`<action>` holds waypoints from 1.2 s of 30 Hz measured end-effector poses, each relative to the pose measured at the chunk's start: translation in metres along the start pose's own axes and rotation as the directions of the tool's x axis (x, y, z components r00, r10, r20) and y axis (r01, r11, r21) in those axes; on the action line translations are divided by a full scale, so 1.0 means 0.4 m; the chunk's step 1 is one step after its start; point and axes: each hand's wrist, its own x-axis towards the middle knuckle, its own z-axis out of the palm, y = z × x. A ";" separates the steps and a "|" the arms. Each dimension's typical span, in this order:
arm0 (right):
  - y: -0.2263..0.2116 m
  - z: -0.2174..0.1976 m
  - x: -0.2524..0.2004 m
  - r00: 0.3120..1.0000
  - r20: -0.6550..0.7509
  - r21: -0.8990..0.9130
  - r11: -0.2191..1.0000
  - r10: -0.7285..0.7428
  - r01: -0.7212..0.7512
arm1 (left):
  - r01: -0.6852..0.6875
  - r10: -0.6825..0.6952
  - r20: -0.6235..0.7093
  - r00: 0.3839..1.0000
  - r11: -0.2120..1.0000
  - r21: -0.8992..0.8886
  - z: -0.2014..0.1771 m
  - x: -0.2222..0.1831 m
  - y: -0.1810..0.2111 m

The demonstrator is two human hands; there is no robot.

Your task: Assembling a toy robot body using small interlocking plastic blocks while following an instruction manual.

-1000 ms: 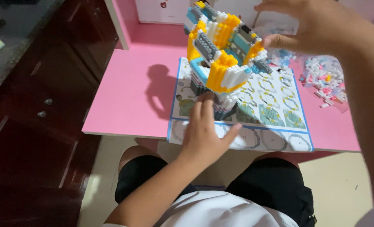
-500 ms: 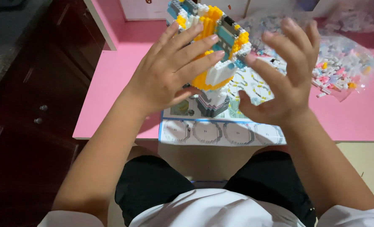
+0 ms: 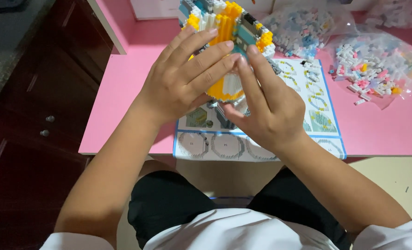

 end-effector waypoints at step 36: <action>0.082 -0.064 -0.046 0.898 0.127 0.497 0.757 0.420 -0.424 | 0.151 -0.141 0.087 0.986 0.981 -0.119 0.022 -0.037 0.021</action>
